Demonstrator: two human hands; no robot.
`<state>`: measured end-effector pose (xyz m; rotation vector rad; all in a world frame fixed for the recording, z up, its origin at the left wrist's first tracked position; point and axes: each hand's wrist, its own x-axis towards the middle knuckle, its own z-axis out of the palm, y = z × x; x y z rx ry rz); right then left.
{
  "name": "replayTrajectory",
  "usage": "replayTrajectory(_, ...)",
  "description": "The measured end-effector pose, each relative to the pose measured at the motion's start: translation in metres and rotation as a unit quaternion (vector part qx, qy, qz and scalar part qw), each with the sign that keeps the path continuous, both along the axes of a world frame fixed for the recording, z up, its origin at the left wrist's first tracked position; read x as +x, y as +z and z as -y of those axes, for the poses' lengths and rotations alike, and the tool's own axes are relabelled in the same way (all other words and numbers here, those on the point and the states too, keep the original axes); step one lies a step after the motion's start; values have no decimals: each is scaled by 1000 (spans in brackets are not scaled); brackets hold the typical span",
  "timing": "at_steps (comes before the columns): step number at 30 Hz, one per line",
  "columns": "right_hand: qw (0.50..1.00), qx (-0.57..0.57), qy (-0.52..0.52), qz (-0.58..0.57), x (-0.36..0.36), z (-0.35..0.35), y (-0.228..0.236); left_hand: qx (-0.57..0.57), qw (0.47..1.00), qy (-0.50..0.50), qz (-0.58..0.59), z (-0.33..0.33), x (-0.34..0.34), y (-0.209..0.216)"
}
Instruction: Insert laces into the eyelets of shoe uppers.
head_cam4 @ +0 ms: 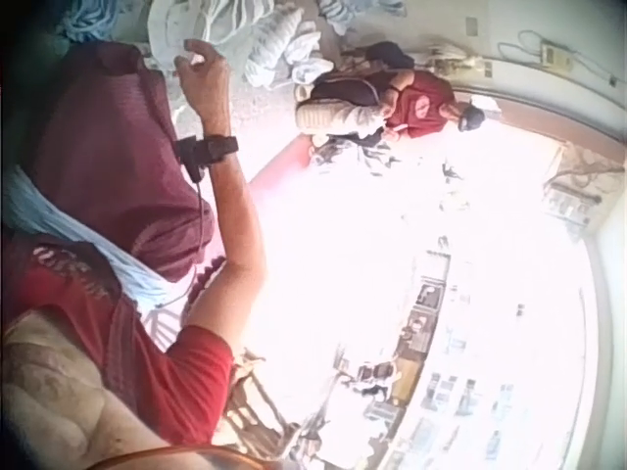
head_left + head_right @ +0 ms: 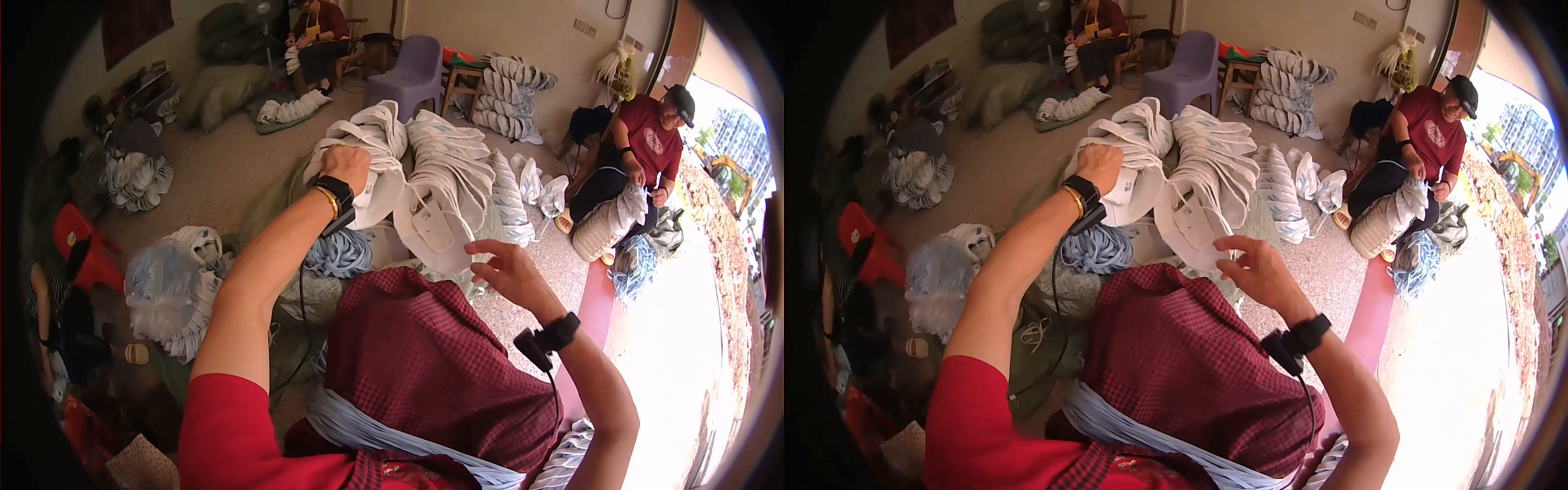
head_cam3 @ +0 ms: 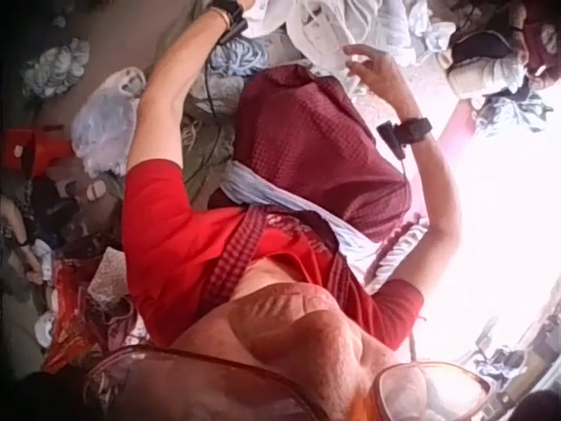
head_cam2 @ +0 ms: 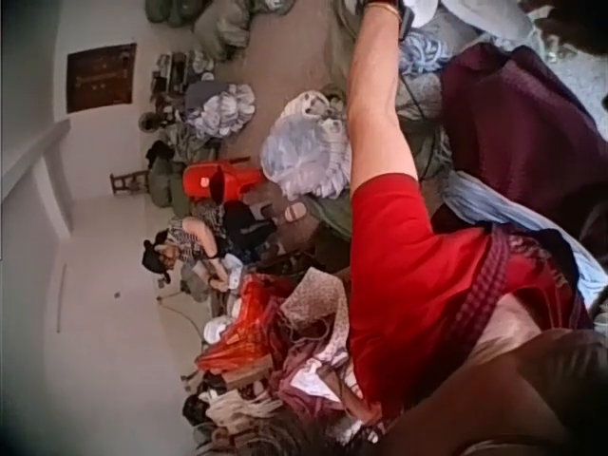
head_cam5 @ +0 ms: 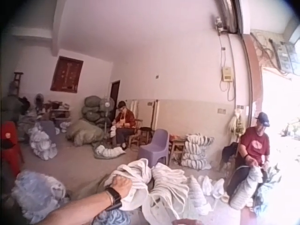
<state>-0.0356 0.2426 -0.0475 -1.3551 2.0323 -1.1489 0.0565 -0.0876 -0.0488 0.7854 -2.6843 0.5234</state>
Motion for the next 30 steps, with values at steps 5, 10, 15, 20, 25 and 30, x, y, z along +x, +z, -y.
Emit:
replayTrajectory(5, 995, 1, -32, -90, -35, 104, -63, 33, 984, -176, -2, 7, 26, -7)
replayTrajectory(10, 986, -62, 9, -152, -40, 157, -107, 42, 987, -156, -22, 18, 88, -6)
replayTrajectory(15, 975, -46, -82, -201, -22, 174, -102, 7, 992, -96, -83, 81, 98, -52)
replayTrajectory(20, 977, -186, -11, -102, -51, 143, -96, 102, 990, -61, -82, 86, 76, -58)
replayTrajectory(25, 995, -1, 95, -13, 29, 77, -9, 173, 981, -2, -89, 106, 99, -78)
replayTrajectory(30, 994, 68, -9, -86, -20, 61, -48, 142, 983, -52, -107, 96, 85, -81)
